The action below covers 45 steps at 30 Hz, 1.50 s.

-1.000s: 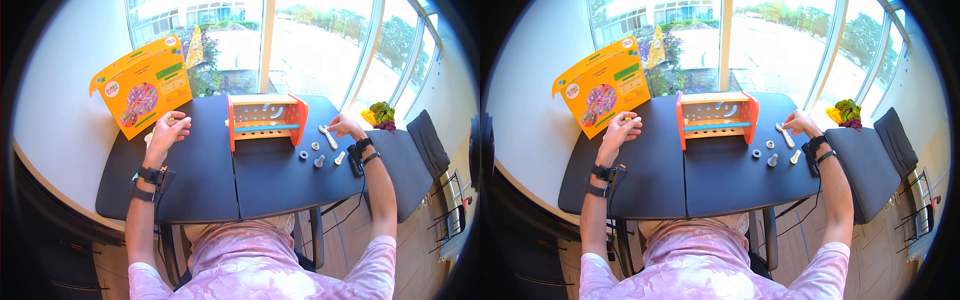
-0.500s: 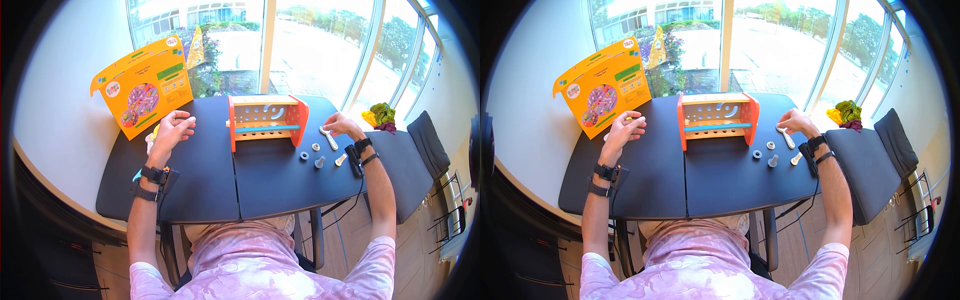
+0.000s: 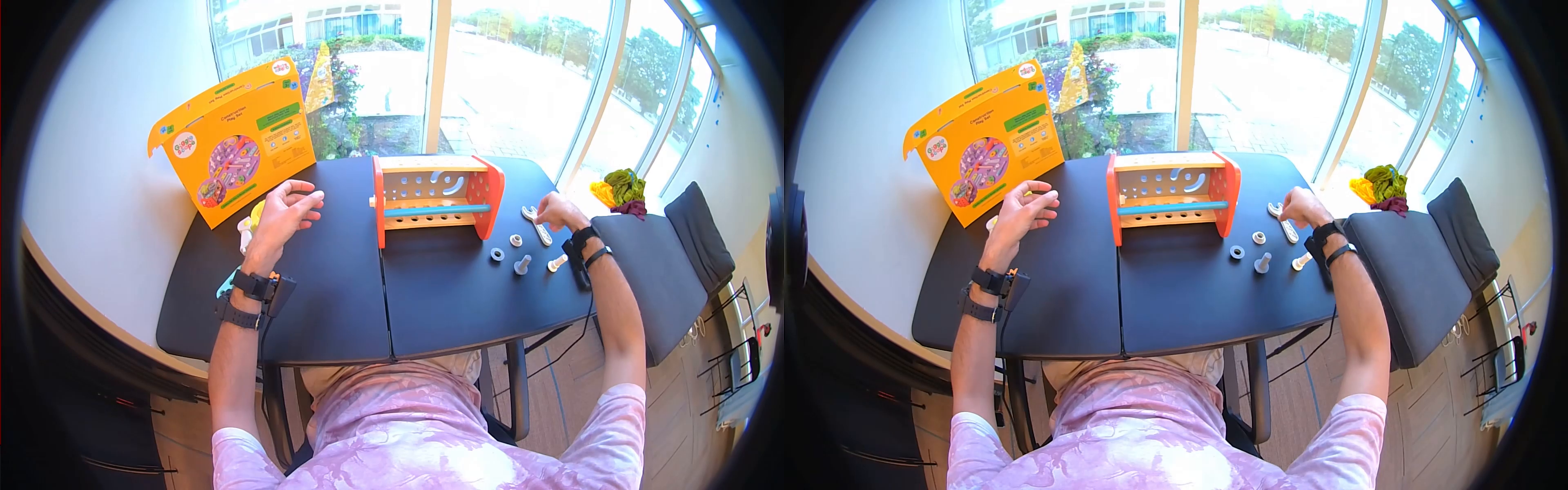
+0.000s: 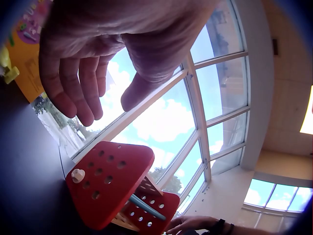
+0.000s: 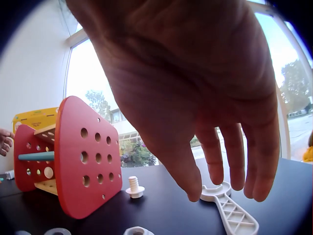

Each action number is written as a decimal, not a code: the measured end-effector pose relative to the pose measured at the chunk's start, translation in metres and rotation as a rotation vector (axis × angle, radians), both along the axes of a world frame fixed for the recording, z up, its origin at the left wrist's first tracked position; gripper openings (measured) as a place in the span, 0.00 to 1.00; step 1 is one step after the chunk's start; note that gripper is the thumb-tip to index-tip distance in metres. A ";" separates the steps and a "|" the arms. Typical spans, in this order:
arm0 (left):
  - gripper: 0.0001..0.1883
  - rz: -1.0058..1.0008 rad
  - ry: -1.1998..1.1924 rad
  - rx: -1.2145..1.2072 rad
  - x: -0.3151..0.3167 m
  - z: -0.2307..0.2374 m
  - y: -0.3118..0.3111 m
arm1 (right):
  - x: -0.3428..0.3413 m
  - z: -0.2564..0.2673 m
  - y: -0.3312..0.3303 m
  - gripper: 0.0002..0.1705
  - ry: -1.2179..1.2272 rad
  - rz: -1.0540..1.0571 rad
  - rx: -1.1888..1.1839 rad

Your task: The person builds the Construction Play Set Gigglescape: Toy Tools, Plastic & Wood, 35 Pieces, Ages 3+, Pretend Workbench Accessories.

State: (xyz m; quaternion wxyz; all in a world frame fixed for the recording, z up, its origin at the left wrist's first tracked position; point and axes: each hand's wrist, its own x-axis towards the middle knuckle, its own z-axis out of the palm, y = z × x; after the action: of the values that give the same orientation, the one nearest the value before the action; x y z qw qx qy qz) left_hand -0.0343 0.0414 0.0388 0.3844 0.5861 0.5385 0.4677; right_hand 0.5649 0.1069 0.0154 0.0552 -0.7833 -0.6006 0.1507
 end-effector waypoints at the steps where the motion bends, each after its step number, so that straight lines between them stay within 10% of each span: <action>1: 0.22 -0.001 0.001 0.000 0.001 0.000 -0.001 | 0.003 -0.005 0.001 0.20 -0.056 -0.019 -0.010; 16: 0.19 -0.030 0.011 0.010 0.006 0.002 -0.002 | 0.026 -0.002 0.002 0.20 0.117 -0.048 0.009; 29: 0.35 -0.368 -0.094 -0.004 0.063 -0.019 0.004 | -0.112 0.036 -0.044 0.21 1.332 0.105 0.308; 45: 0.28 -0.237 -0.184 0.044 0.017 -0.029 -0.036 | -0.194 0.032 -0.093 0.18 1.237 0.211 0.304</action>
State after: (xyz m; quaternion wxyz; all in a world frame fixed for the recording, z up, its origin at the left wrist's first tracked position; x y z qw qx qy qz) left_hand -0.0175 0.0052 0.0099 0.4717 0.6084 0.4178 0.4825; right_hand 0.3711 0.0140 0.0469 0.4862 -0.4720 -0.5463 0.4922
